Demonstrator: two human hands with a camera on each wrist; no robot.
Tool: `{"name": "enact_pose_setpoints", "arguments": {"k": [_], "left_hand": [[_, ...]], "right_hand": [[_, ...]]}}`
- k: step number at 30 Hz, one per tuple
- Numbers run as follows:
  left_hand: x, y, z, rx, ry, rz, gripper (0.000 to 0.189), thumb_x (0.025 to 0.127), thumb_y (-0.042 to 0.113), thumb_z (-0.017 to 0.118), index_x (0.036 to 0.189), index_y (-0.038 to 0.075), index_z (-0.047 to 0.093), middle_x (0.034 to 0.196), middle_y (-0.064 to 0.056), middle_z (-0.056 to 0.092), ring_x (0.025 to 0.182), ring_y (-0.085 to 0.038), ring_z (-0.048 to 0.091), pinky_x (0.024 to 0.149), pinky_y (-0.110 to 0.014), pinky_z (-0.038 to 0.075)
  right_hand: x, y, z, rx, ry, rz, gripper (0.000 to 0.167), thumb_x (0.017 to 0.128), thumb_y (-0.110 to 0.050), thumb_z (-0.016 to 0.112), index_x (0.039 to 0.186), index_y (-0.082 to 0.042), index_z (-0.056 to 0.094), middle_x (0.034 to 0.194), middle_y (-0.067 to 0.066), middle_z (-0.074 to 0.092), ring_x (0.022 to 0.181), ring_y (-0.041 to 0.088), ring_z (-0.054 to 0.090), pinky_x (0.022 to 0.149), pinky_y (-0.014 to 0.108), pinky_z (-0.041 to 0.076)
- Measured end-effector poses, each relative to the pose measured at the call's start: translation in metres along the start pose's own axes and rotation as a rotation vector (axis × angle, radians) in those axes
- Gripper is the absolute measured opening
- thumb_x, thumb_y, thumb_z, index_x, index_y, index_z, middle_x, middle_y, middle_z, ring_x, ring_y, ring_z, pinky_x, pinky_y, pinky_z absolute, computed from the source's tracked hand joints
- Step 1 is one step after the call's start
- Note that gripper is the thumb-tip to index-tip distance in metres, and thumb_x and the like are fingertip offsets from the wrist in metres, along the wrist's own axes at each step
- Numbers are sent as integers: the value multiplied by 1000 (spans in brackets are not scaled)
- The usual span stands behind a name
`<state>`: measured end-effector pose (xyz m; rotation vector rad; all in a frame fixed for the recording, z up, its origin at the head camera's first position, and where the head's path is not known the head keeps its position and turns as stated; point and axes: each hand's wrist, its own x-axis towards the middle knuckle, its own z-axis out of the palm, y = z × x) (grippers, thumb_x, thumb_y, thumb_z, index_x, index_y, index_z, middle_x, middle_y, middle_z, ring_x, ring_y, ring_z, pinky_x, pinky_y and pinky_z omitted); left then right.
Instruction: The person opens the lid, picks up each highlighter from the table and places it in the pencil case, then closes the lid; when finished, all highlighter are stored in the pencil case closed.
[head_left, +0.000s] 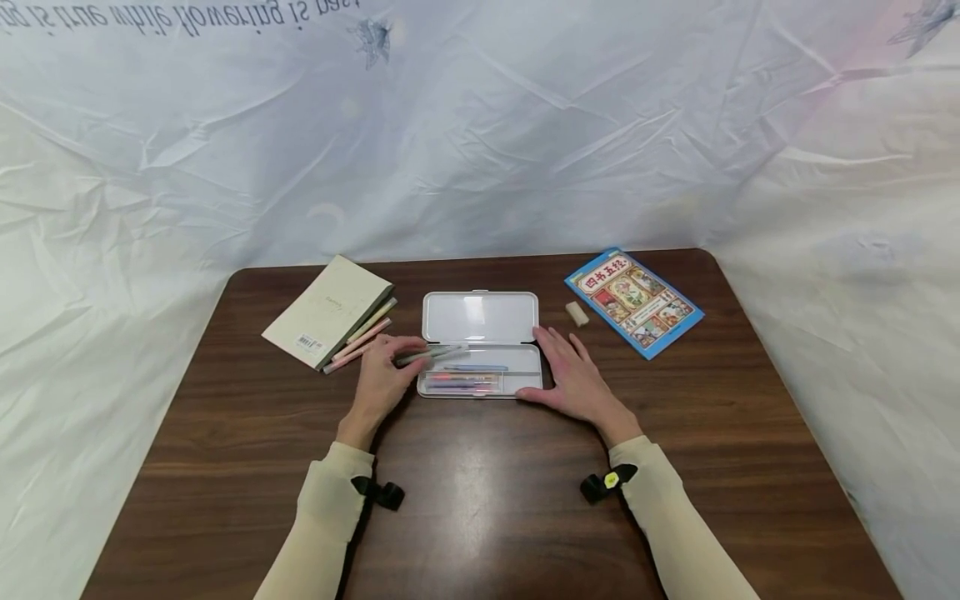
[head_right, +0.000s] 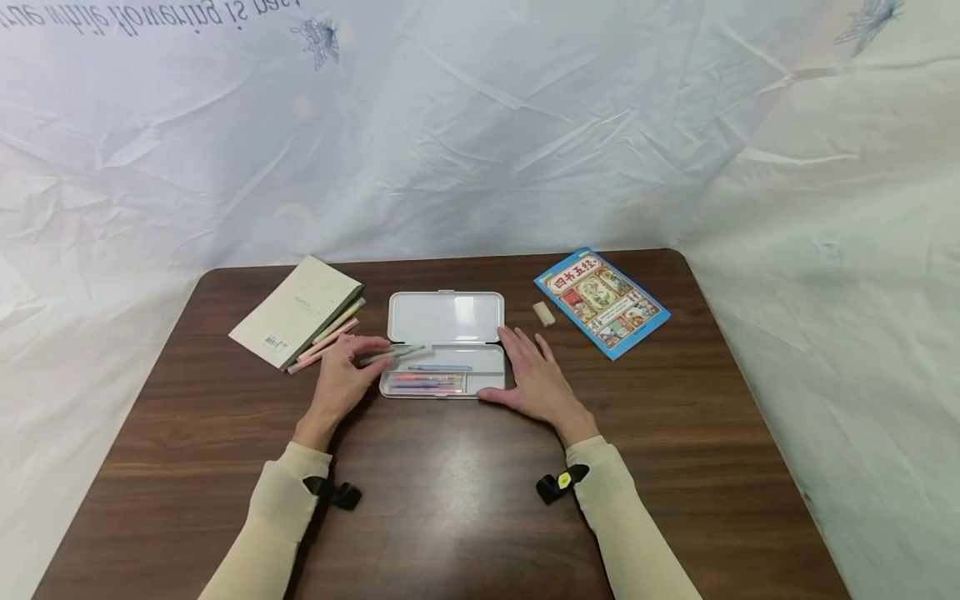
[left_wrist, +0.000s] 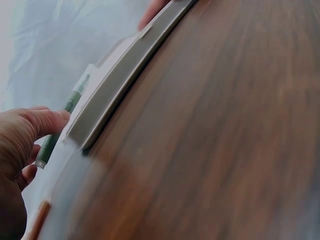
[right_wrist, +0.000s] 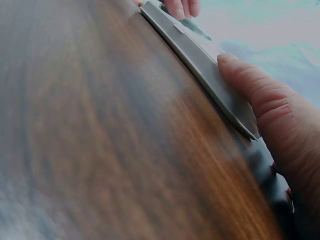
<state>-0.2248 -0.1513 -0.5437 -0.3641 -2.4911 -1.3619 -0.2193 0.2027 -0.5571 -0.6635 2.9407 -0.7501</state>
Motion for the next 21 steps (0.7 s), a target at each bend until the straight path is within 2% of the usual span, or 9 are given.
{"name": "enact_pose_setpoints", "arguments": {"k": [8, 21], "left_hand": [[3, 10, 12, 43, -100, 4, 19, 88, 12, 87, 106, 12, 81, 103, -6, 69, 97, -23, 54, 84, -40, 41], [9, 15, 27, 71, -132, -10, 19, 90, 14, 86, 108, 13, 81, 102, -6, 70, 97, -24, 54, 85, -44, 42]], "right_hand": [[0, -1, 0, -5, 7, -4, 115, 86, -73, 72, 169, -12, 21, 172, 13, 30, 161, 31, 22, 129, 54, 5], [1, -2, -1, -5, 12, -4, 114, 85, -70, 75, 168, -11, 23, 171, 13, 32, 160, 31, 23, 129, 54, 6]]}}
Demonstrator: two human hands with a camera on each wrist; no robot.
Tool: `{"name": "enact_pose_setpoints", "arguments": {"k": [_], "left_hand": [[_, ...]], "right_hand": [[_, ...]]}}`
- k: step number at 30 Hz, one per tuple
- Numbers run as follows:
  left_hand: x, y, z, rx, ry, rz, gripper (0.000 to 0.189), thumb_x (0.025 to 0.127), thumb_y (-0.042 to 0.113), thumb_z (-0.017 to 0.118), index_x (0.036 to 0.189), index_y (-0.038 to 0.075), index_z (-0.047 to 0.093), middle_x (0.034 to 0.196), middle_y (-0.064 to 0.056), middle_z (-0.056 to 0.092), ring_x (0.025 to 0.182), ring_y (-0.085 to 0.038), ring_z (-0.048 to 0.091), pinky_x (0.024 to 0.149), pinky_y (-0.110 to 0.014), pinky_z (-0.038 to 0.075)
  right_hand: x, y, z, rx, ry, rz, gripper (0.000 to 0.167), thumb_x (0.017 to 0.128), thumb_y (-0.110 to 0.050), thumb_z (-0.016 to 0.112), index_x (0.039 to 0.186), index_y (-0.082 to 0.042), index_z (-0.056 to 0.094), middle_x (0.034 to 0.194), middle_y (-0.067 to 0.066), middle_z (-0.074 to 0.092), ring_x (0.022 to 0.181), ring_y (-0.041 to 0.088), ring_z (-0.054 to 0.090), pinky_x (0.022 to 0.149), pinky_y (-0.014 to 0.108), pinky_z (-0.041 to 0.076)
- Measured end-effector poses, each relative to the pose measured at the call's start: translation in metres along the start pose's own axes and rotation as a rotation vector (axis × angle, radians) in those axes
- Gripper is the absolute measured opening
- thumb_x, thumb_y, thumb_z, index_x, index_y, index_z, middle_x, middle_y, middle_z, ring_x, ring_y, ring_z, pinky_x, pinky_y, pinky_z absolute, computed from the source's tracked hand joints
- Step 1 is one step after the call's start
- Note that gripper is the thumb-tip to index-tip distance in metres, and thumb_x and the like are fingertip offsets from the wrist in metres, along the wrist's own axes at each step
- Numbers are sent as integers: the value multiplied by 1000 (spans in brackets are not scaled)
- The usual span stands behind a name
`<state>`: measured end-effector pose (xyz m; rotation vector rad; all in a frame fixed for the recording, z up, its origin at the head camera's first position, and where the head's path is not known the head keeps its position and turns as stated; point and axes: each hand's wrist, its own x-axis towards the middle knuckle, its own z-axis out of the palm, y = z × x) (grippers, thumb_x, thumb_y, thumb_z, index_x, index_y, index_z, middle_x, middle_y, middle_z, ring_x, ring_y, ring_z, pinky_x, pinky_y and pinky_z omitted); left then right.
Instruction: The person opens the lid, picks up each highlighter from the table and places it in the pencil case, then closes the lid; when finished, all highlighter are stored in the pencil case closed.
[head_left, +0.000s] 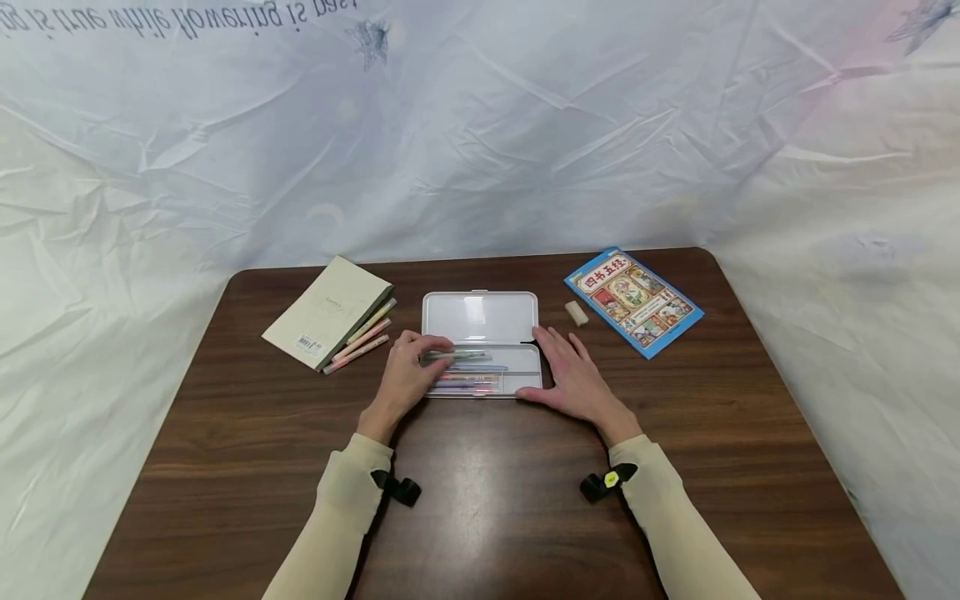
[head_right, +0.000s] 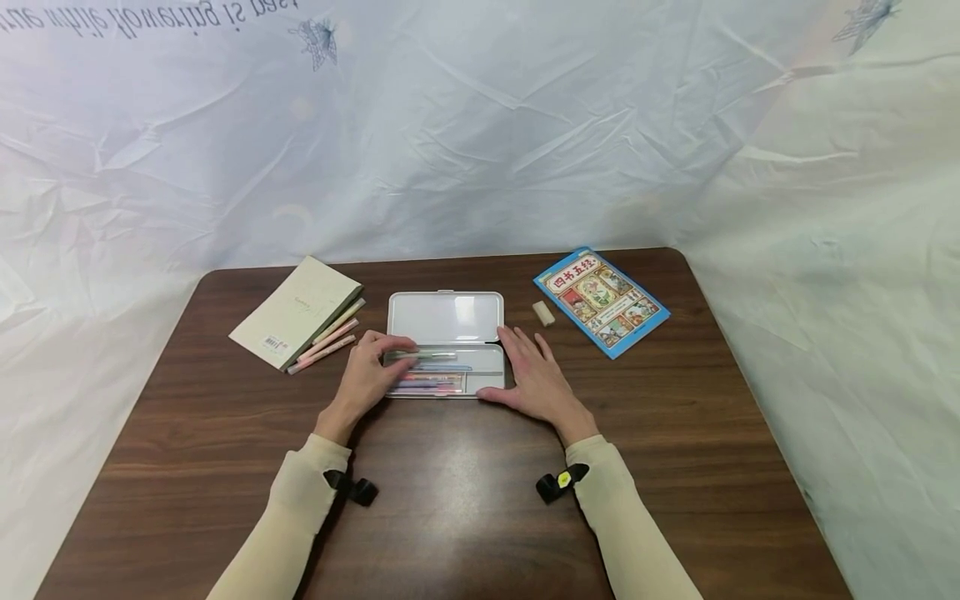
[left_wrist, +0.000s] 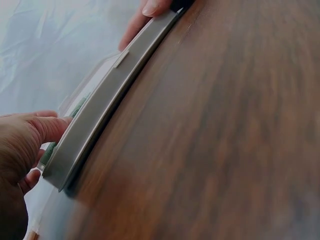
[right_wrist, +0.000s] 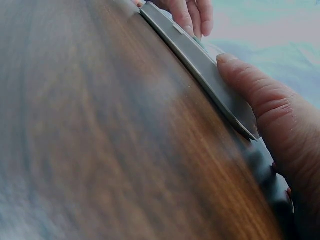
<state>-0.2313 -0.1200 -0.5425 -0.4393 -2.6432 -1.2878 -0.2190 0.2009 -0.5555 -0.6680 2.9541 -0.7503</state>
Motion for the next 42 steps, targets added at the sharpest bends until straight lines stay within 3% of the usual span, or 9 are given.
{"name": "enact_pose_setpoints", "arguments": {"k": [10, 28, 34, 42], "left_hand": [[6, 6, 11, 21, -31, 14, 18, 90, 17, 86, 107, 16, 82, 102, -5, 66, 98, -23, 53, 90, -48, 42], [8, 9, 14, 21, -41, -10, 19, 91, 19, 86, 109, 17, 81, 103, -3, 65, 99, -21, 52, 88, -46, 42], [7, 4, 7, 1, 35, 34, 21, 89, 17, 87, 109, 14, 81, 101, -3, 74, 92, -22, 51, 82, -42, 42], [-4, -18, -17, -59, 175, 24, 22, 88, 8, 87, 108, 10, 80, 104, -7, 81, 95, -26, 52, 87, -40, 37]], "right_hand": [[0, -2, 0, 7, -2, -8, 113, 86, -70, 74, 169, -12, 23, 172, 12, 31, 161, 31, 22, 129, 53, 6], [-2, 0, -2, 3, 2, -4, 114, 86, -71, 73, 169, -12, 23, 172, 13, 32, 160, 31, 24, 129, 54, 7], [-2, 0, -2, 6, 2, -7, 114, 86, -70, 74, 169, -12, 23, 172, 13, 31, 160, 32, 23, 129, 55, 7], [-2, 1, -2, 6, -1, -7, 113, 86, -70, 73, 169, -12, 22, 172, 12, 30, 160, 31, 23, 129, 54, 7]]}}
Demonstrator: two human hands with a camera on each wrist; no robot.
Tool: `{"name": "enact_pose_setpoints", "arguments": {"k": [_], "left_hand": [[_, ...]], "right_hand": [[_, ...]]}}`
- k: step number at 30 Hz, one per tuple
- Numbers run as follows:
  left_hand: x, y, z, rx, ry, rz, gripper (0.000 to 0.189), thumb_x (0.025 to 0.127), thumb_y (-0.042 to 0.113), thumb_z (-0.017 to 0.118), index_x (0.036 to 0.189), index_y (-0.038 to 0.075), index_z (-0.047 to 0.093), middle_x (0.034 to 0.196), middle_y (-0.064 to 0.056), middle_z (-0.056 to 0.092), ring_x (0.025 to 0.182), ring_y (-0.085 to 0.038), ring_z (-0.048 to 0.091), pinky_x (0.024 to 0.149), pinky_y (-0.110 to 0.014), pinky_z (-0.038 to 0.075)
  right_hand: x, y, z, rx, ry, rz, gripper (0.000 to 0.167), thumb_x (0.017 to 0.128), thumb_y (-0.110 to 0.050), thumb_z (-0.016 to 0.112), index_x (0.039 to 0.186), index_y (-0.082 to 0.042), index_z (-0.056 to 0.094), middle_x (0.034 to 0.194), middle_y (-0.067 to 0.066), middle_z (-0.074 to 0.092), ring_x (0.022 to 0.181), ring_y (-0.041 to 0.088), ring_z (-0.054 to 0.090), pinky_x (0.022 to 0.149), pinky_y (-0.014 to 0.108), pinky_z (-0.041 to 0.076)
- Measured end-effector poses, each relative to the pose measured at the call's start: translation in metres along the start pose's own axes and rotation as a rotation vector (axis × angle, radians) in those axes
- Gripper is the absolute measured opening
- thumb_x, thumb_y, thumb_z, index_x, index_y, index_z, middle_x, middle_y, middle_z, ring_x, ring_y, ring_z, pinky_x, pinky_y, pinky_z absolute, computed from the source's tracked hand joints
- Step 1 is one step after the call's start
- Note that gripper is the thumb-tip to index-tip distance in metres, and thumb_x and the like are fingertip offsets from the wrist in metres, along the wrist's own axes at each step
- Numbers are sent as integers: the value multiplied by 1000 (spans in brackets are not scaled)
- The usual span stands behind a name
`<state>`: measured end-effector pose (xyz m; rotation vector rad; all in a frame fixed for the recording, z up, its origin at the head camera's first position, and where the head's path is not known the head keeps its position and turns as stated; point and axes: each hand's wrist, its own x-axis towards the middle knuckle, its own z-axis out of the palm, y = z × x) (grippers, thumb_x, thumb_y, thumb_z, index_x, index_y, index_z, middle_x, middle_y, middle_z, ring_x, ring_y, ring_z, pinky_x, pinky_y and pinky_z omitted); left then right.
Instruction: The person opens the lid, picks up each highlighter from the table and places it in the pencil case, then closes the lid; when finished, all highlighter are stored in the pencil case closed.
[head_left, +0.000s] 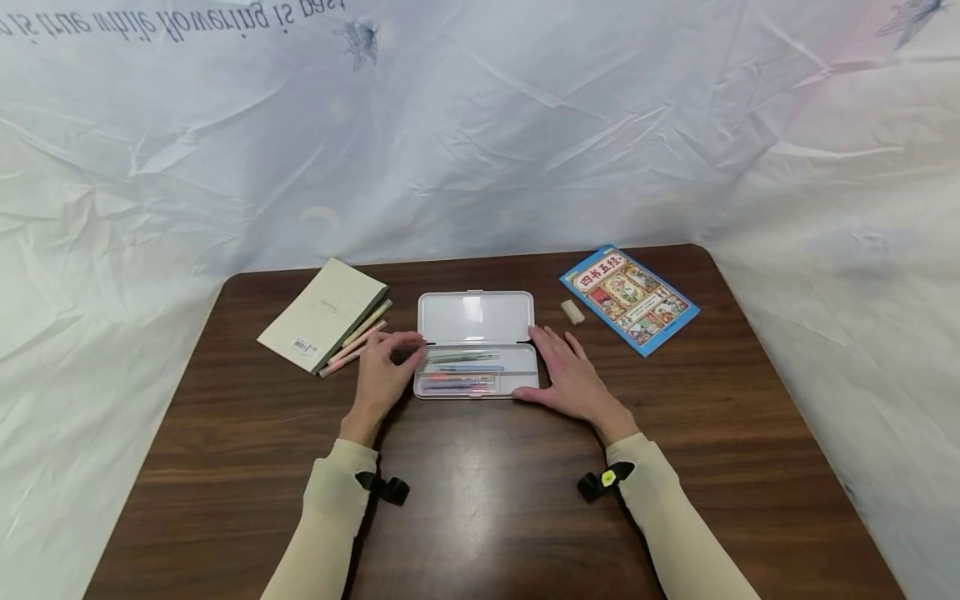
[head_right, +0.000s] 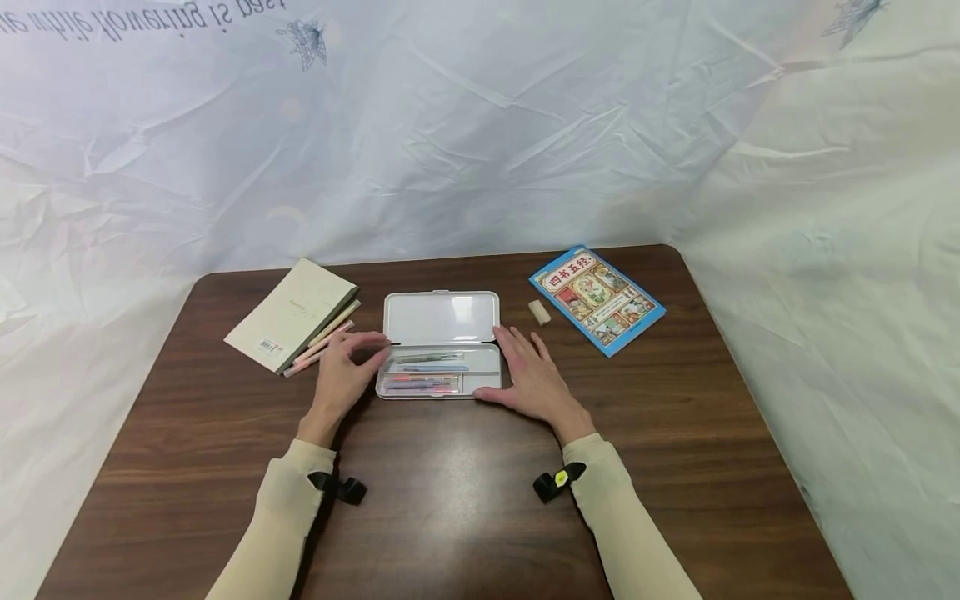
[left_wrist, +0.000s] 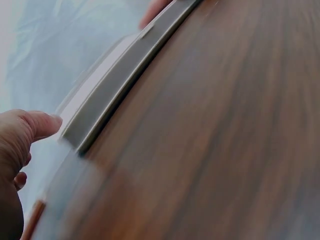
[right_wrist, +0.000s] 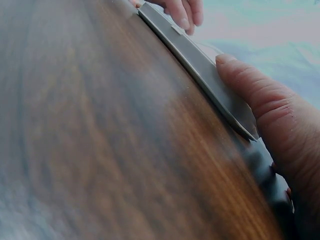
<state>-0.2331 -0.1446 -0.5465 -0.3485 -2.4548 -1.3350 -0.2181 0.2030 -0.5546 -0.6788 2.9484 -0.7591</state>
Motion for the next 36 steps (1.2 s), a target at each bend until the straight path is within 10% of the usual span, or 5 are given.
{"name": "enact_pose_setpoints", "arguments": {"k": [19, 36], "left_hand": [[-27, -48, -81, 125, 194, -148, 24, 89, 5, 85, 112, 6, 80, 107, -12, 79, 97, -23, 51, 85, -37, 34], [-32, -53, -86, 164, 157, -217, 23, 89, 6, 85, 111, 7, 80, 109, -14, 75, 101, -26, 50, 87, -42, 36]], "right_hand": [[1, 1, 2, -10, 5, 11, 115, 85, -72, 73, 169, -13, 22, 172, 13, 31, 160, 31, 23, 129, 54, 6], [0, 1, 2, -11, 3, 9, 114, 86, -72, 73, 169, -13, 22, 172, 12, 31, 161, 31, 23, 129, 53, 6]]}}
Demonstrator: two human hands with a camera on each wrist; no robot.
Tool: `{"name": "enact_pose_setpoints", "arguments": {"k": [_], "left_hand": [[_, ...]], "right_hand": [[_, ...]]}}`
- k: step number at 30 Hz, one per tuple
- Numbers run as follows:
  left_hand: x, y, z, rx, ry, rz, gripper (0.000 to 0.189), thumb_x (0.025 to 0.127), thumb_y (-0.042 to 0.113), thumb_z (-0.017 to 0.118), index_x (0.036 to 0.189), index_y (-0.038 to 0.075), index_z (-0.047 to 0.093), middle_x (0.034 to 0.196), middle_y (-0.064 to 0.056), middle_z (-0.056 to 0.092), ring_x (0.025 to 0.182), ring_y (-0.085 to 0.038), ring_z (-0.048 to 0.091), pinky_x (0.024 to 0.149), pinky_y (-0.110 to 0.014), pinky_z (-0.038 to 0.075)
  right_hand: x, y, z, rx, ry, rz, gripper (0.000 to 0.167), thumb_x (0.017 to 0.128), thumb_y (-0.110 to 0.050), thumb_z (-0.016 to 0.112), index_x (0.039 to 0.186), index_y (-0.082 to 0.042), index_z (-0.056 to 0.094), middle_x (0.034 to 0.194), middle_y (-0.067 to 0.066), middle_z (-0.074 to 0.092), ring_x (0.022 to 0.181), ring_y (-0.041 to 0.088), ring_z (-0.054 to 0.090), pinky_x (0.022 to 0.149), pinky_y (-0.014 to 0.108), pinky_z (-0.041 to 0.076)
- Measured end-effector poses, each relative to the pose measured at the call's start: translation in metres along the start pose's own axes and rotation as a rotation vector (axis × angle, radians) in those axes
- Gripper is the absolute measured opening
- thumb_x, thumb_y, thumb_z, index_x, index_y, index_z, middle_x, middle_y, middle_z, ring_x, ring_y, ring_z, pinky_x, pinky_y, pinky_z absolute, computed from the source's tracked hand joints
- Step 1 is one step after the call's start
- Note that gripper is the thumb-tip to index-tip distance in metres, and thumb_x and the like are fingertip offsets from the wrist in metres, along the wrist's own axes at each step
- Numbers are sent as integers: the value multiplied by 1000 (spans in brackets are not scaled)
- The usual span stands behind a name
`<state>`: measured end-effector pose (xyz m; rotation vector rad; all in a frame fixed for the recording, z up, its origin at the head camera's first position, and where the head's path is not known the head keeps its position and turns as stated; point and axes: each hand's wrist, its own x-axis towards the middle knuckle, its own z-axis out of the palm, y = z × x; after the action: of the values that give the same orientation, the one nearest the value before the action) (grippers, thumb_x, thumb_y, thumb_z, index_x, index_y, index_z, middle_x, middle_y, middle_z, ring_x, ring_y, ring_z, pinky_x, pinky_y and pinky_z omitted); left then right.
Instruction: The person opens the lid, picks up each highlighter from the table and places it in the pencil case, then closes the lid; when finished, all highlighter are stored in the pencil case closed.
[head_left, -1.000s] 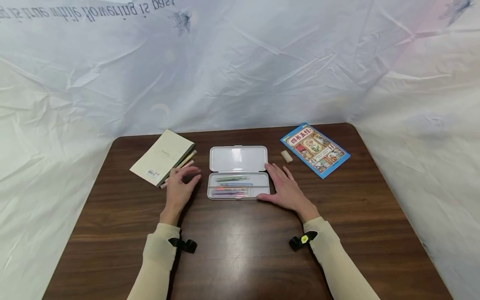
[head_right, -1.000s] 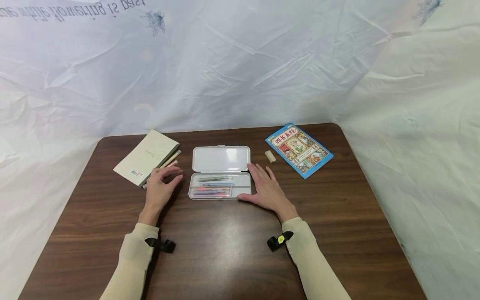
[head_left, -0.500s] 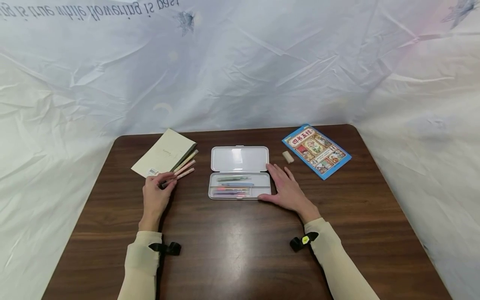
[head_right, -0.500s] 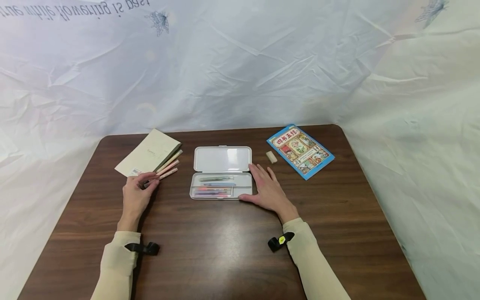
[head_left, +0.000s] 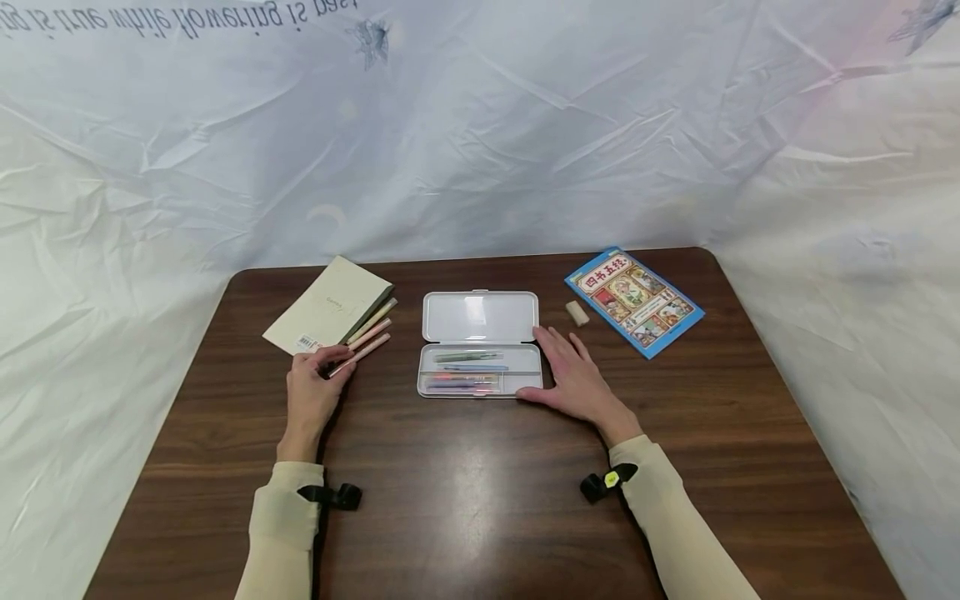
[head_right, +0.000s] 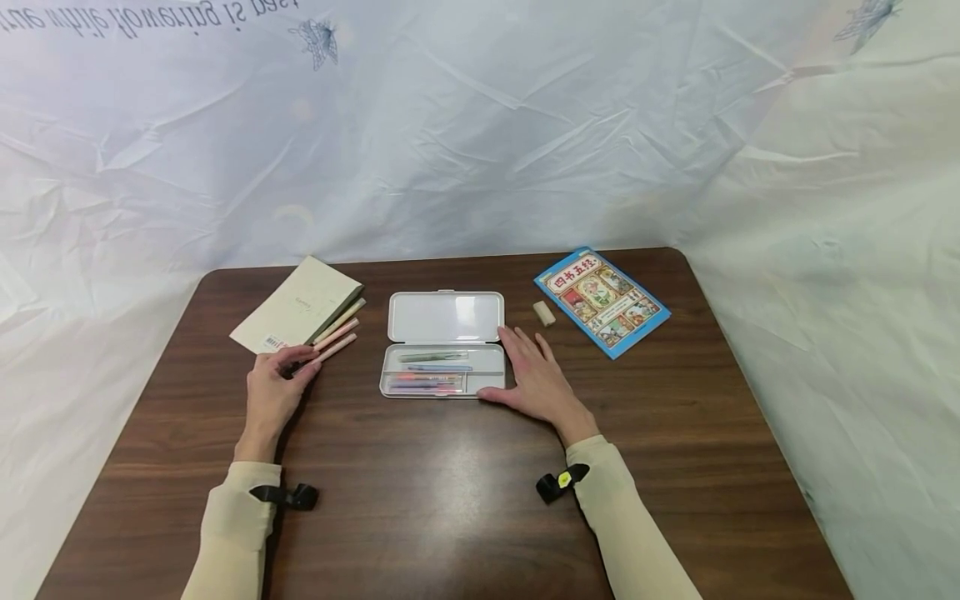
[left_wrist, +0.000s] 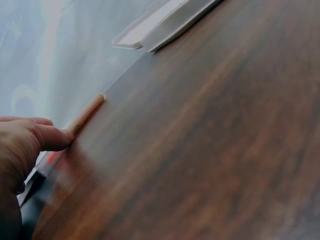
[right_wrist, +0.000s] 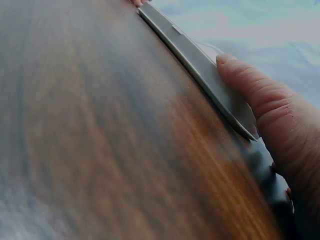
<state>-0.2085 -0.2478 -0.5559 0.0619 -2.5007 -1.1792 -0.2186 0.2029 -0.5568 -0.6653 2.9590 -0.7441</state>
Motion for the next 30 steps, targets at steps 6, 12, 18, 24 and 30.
{"name": "enact_pose_setpoints", "arguments": {"k": [6, 12, 18, 24, 30], "left_hand": [[1, -1, 1, 21, -6, -16, 22, 88, 8, 86, 110, 8, 81, 105, -15, 77, 99, -27, 51, 86, -42, 36], [1, -1, 1, 38, -1, -27, 22, 89, 10, 86, 110, 8, 81, 105, -17, 74, 101, -31, 52, 88, -46, 37], [0, -1, 0, 42, 1, -15, 22, 89, 11, 86, 110, 8, 81, 104, -16, 75, 101, -31, 53, 89, -47, 37], [-1, 1, 0, 24, 3, 2, 21, 90, 13, 86, 110, 9, 81, 103, -13, 78, 100, -28, 53, 90, -46, 35], [-1, 4, 0, 5, 9, 30, 22, 89, 13, 87, 110, 9, 81, 104, -13, 74, 95, -26, 52, 85, -44, 36]], "right_hand": [[0, 0, 0, 0, -4, 0, 115, 86, -73, 72, 169, -13, 22, 172, 12, 31, 161, 31, 22, 129, 54, 6], [1, 0, 0, -4, -6, 3, 115, 85, -73, 72, 169, -13, 22, 172, 12, 31, 161, 31, 22, 129, 53, 6], [1, 0, 0, 0, -3, 0, 115, 85, -73, 73, 169, -12, 23, 171, 13, 32, 160, 31, 23, 129, 54, 6], [1, 0, 0, -1, -2, 3, 115, 85, -72, 73, 168, -12, 23, 171, 13, 32, 160, 32, 24, 129, 54, 6], [1, -1, -1, -1, -7, 6, 115, 85, -72, 74, 168, -11, 23, 171, 14, 32, 160, 32, 24, 129, 54, 6]]}}
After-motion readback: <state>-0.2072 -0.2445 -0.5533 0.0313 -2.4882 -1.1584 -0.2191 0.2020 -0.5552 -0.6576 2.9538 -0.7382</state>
